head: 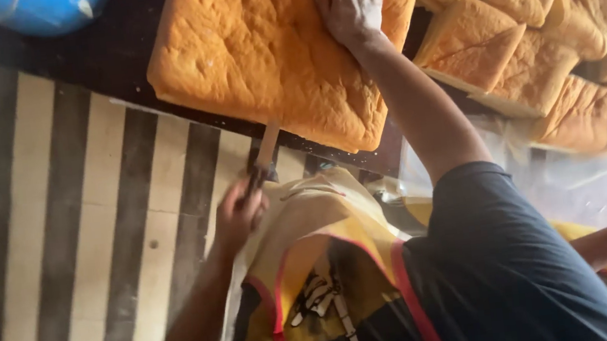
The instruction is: Cutting a large loaf of bread and spreading a white cream filling across the surface.
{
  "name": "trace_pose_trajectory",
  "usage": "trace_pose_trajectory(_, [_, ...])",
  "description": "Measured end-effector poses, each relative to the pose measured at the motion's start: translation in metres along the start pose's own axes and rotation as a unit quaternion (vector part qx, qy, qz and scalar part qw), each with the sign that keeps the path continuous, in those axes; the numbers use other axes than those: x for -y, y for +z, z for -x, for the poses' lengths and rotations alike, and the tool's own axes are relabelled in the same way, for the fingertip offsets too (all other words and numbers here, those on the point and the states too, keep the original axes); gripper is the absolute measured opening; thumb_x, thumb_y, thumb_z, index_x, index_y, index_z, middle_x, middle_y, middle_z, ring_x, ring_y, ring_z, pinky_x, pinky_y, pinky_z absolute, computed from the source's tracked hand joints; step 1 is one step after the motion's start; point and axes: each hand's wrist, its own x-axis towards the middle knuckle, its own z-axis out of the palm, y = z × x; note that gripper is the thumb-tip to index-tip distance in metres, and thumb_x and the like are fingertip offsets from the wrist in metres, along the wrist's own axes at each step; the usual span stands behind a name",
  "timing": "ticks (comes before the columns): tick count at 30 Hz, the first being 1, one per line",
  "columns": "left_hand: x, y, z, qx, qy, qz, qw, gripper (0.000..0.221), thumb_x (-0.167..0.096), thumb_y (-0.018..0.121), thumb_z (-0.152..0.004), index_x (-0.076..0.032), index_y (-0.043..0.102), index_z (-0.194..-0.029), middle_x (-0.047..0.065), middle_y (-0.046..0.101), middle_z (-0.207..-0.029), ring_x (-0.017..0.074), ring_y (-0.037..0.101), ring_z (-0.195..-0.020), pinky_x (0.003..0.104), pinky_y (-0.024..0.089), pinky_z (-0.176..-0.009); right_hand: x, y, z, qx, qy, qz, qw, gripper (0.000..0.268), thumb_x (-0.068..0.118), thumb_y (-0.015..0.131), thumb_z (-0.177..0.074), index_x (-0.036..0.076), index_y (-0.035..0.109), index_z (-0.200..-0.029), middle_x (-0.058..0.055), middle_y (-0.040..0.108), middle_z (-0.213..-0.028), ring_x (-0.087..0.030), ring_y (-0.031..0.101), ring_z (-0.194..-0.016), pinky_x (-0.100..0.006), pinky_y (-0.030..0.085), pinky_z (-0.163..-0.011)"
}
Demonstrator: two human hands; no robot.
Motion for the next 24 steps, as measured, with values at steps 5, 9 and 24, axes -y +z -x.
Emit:
trace_pose_trajectory(5, [-0.026,0.021,-0.075,0.06,0.055,0.073,0.994,0.025,-0.016,0.061,-0.105,-0.004,0.058,-0.126,0.006,0.068,-0.077,0.0059,0.049,-0.047,0.024,0.036,-0.038,-0.007,0.009,0.001,0.027,0.01,0.024,0.999,0.072,0.05,0.064,-0.105,-0.004,0.043,-0.149,-0.022,0.054,-0.138,-0.039,0.048,-0.129,-0.056,0.03,-0.111])
trace_pose_trajectory(9, [-0.013,0.001,-0.031,0.069,0.054,0.091,0.992,0.029,-0.017,0.059,-0.104,-0.007,0.058,-0.132,0.002,0.064,-0.075,0.003,0.045,-0.046,0.021,0.032,-0.038,-0.026,-0.027,0.004,0.051,-0.008,0.047,0.998,0.075,0.053,0.064,-0.101,-0.001,0.043,-0.149,-0.023,0.054,-0.135,-0.039,0.048,-0.127,-0.06,0.029,-0.108])
trace_pose_trajectory(24, [-0.013,-0.005,-0.005,0.109,0.025,0.134,0.985,0.038,-0.012,0.057,-0.103,-0.004,0.053,-0.14,0.003,0.061,-0.076,0.004,0.045,-0.047,0.022,0.032,-0.04,-0.041,-0.034,0.031,0.027,-0.002,-0.035,0.999,0.063,0.046,0.068,-0.103,0.006,0.051,-0.148,-0.019,0.056,-0.139,-0.039,0.049,-0.13,-0.056,0.033,-0.107])
